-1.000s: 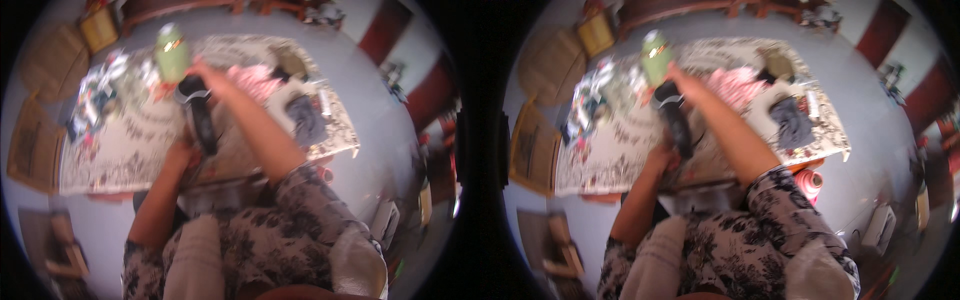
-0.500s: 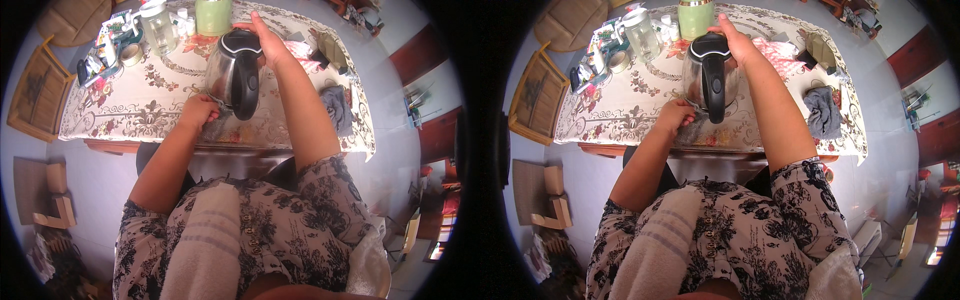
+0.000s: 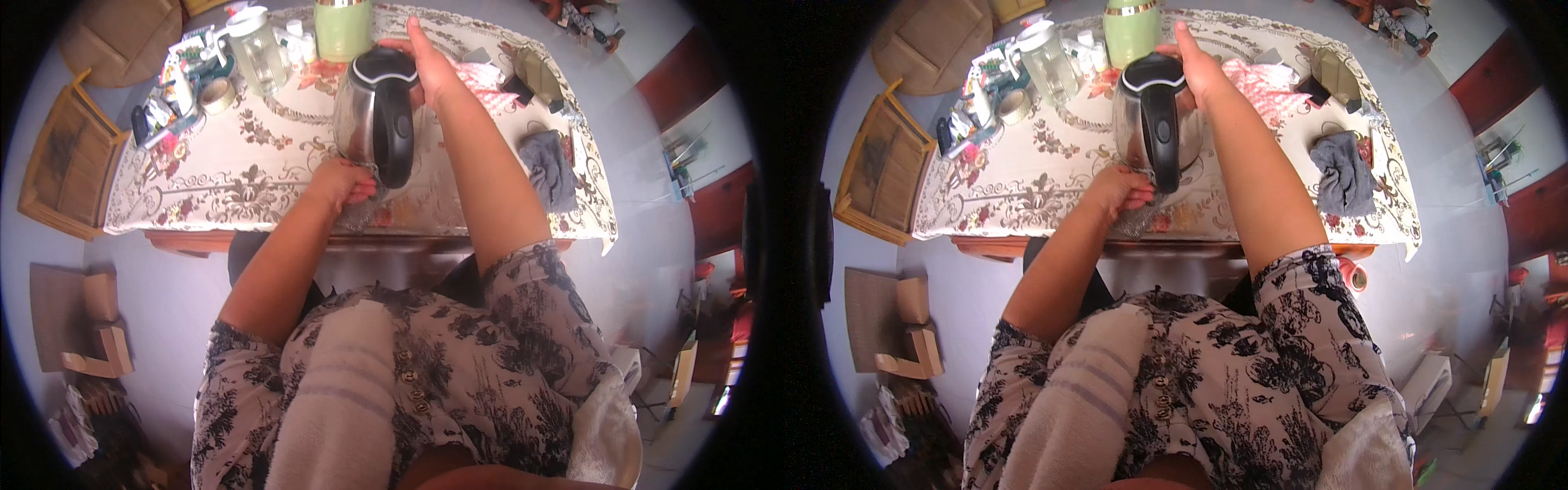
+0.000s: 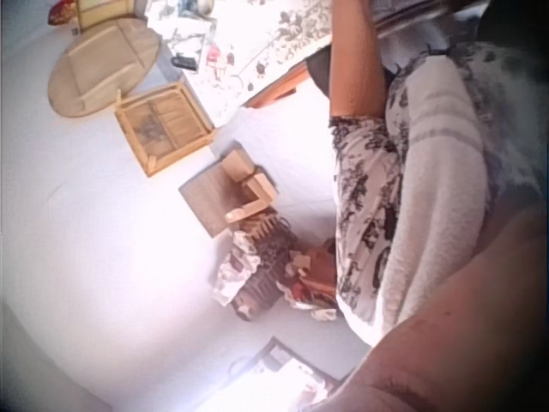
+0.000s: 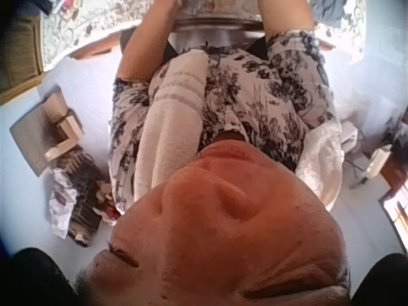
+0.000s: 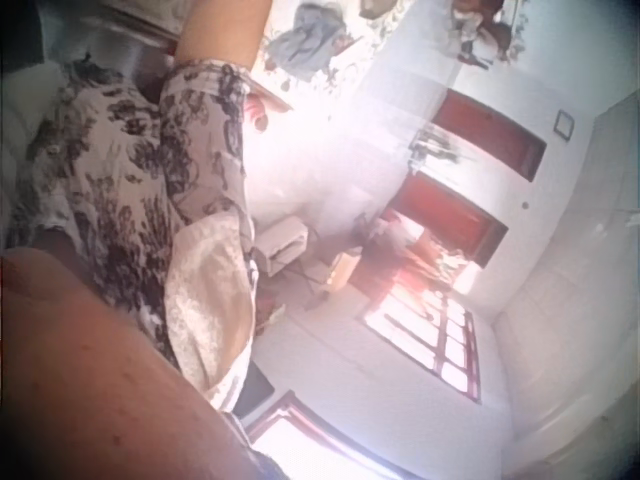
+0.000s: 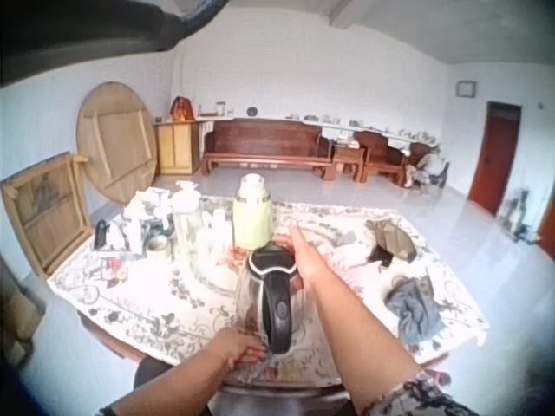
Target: The person scrubs the exterior of a stainless steel electric kettle with a steel wool pad, then wipes it dry with a pink and white checkered cloth. The task is performed on a table covered with a floral tablecloth.
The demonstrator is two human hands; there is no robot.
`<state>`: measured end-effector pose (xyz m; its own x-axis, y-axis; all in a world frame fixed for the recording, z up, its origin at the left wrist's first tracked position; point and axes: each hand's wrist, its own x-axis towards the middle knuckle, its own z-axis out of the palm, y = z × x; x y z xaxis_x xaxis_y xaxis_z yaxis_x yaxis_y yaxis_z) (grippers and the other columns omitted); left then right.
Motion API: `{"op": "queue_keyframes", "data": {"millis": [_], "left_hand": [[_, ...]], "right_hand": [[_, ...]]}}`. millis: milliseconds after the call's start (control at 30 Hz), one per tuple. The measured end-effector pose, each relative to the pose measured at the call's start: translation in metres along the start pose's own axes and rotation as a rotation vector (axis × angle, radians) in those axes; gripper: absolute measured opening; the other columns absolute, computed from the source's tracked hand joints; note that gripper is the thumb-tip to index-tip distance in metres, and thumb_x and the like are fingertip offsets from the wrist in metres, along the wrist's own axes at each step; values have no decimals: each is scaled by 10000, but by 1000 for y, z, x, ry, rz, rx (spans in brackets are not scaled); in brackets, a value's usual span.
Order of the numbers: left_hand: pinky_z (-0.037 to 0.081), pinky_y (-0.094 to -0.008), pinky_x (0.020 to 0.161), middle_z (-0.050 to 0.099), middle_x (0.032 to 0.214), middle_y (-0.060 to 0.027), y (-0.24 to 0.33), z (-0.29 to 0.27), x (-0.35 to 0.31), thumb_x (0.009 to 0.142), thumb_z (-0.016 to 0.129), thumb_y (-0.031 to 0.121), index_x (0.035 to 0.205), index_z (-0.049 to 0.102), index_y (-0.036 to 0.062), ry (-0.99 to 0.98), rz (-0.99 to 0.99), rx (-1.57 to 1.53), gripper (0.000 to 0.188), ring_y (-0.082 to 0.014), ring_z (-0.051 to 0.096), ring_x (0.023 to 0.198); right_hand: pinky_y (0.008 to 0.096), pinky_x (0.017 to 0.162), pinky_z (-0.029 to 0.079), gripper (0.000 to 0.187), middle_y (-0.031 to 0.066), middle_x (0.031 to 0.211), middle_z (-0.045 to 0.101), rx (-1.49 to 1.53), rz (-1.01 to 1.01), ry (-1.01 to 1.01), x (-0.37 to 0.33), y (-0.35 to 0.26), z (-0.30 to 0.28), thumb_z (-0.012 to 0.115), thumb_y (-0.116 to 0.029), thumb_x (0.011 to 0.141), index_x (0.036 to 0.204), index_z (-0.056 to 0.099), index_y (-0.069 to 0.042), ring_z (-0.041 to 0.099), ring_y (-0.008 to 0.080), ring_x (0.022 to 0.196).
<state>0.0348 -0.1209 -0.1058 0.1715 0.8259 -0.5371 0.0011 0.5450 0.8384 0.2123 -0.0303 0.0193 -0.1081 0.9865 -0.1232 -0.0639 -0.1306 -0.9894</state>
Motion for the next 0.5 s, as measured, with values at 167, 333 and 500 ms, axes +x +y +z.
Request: {"op": "queue_keyframes", "data": {"millis": [167,333,500], "left_hand": [[541,-292,582,688,839,-88,-1,3,0,836,661,115,920,612,34,-34,24,38,127,-182,676,675],[553,-286,583,681,824,-97,7,-36,8,828,647,70,915,613,14,68,62,-3,109,-188,678,683],[561,-255,579,683,801,-78,39,-64,35,816,638,40,924,626,13,62,13,42,112,-166,680,705]], "right_hand": [[400,618,547,802,55,1058,667,-12,-7,30,3,4,-8,383,-782,836,1205,627,-113,644,187,917],[411,631,550,822,65,1068,670,69,24,19,6,4,-5,426,-789,813,1205,626,-95,648,193,930],[383,729,558,829,79,1062,676,75,2,9,9,8,-9,457,-775,812,1197,618,-59,655,196,938]]}}
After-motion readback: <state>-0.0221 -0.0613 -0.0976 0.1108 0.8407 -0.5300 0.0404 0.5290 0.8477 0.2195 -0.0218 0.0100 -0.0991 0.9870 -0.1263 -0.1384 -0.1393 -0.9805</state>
